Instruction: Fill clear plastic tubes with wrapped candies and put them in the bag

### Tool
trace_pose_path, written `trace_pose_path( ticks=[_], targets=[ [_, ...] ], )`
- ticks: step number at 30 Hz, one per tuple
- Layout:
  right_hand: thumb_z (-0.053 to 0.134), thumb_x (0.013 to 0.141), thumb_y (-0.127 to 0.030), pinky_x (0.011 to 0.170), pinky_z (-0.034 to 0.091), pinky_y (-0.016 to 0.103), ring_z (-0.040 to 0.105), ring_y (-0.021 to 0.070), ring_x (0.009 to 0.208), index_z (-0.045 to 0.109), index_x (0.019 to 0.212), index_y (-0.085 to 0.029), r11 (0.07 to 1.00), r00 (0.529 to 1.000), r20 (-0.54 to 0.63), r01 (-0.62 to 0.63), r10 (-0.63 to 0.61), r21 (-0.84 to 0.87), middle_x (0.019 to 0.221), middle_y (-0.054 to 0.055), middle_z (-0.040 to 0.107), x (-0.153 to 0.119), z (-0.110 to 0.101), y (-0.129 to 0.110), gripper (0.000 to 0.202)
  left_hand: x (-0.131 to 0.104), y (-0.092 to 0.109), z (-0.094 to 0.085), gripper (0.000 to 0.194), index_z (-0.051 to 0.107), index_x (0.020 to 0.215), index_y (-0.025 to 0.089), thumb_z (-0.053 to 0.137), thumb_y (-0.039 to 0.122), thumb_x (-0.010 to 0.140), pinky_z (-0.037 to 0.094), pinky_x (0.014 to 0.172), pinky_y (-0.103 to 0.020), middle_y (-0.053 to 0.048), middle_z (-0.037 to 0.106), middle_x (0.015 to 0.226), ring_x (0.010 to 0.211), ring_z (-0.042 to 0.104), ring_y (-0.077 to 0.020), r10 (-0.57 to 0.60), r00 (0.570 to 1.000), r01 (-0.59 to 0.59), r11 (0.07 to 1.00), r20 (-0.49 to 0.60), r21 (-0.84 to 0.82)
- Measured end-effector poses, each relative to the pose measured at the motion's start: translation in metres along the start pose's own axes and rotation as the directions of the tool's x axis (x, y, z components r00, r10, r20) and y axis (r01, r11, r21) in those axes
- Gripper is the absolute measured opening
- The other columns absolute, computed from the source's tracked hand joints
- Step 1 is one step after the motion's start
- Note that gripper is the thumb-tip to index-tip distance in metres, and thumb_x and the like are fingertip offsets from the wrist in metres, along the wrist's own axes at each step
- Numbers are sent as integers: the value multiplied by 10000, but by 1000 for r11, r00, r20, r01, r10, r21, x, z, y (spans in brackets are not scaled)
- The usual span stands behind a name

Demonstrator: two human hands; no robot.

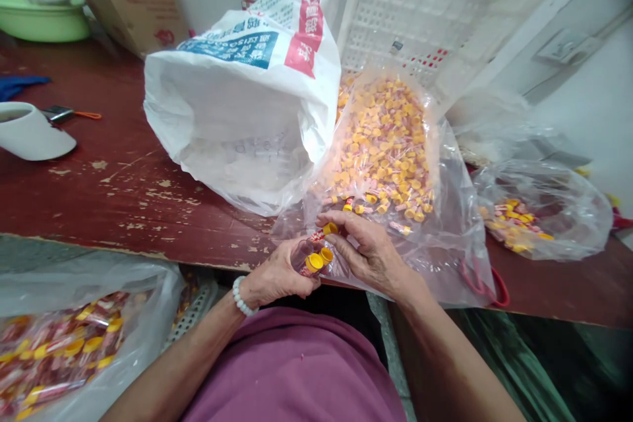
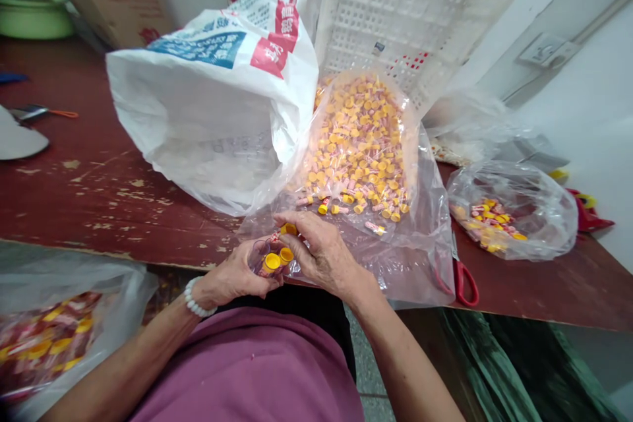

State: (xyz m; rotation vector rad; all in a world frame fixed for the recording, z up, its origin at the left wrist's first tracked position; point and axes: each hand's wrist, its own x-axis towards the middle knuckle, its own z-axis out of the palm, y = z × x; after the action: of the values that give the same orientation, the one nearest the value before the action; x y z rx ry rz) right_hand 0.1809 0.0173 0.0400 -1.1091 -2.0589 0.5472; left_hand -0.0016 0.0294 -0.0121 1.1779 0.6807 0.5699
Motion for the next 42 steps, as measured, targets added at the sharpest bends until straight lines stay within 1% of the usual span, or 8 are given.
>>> trace_pose_path(
  ticks=[6, 9, 13, 15, 22, 29, 38, 42],
  targets=[
    [442, 915, -232, 830, 474, 292, 578, 150, 967, 512, 1173, -210, 999, 986, 164, 5, 3, -48, 1086, 48, 632, 1, 1, -5, 268, 0, 5, 2, 356, 548, 907, 128, 624, 37, 570, 386, 582, -193, -1, 569, 774, 663, 481, -100, -11, 999, 11, 1000, 37, -4],
    [424, 922, -283, 963, 415, 372, 479, 188, 1174, 414, 1290, -241, 997, 988, 155, -15, 27, -81, 1297, 68, 513, -1, -7, -8, 370, -1, 7, 3, 333, 545, 884, 134, 651, 58, 578, 398, 566, -198, 1, 565, 748, 631, 482, -98, -24, 998, 28, 998, 59, -65],
    [667, 718, -500, 1056, 289, 490, 278, 285, 1336, 353, 1320, -224, 985, 988, 152, -4, 31, -175, 1467, 124, 273, -9, -7, -9, 733, -1, 9, 3, 381, 556, 922, 154, 712, 82, 582, 446, 674, -236, -6, 578, 802, 713, 533, -126, -4, 1000, 5, 980, 7, -199],
    [743, 600, -528, 1026, 305, 504, 316, 312, 1300, 366, 1292, -203, 966, 985, 160, -15, 58, -257, 1451, 146, 293, -14, 3, -8, 853, -1, 8, 4, 382, 564, 930, 159, 714, 81, 587, 442, 694, -240, -8, 580, 821, 736, 536, -129, 3, 1000, -6, 971, -12, -238],
    [786, 478, -394, 912, 351, 456, 412, 301, 1153, 396, 1208, -196, 921, 983, 73, -134, 171, -365, 1382, 110, 400, -20, 39, -6, 850, -1, 2, 10, 347, 585, 873, 151, 684, 49, 556, 417, 653, -227, 1, 573, 798, 732, 522, -131, -21, 999, 8, 960, -46, -281],
    [658, 563, -286, 777, 384, 387, 488, 247, 952, 473, 980, -189, 911, 978, 59, -162, 198, -378, 1108, 69, 573, -21, 46, -6, 467, 0, -1, 12, 411, 614, 883, 131, 629, -35, 508, 404, 646, -209, -1, 570, 797, 710, 493, -110, -55, 998, 55, 923, 9, -381],
    [795, 525, -470, 985, 379, 417, 402, 273, 1222, 268, 1306, -190, 988, 990, 16, -136, 137, -69, 1335, 149, 383, -23, 35, 17, 983, -3, -6, 2, 299, 606, 829, 127, 704, 54, 557, 441, 656, -211, -17, 572, 754, 696, 516, -113, -51, 997, 27, 922, -52, -386],
    [711, 670, -498, 960, 393, 435, 447, 268, 1158, 423, 1228, -200, 932, 969, -66, -246, 237, -267, 1236, 129, 477, -13, 20, 55, 695, -2, -6, -2, 298, 570, 807, 127, 731, 81, 559, 490, 666, -259, -2, 556, 752, 652, 534, -107, -90, 977, 33, 959, -192, -282]
  ],
)
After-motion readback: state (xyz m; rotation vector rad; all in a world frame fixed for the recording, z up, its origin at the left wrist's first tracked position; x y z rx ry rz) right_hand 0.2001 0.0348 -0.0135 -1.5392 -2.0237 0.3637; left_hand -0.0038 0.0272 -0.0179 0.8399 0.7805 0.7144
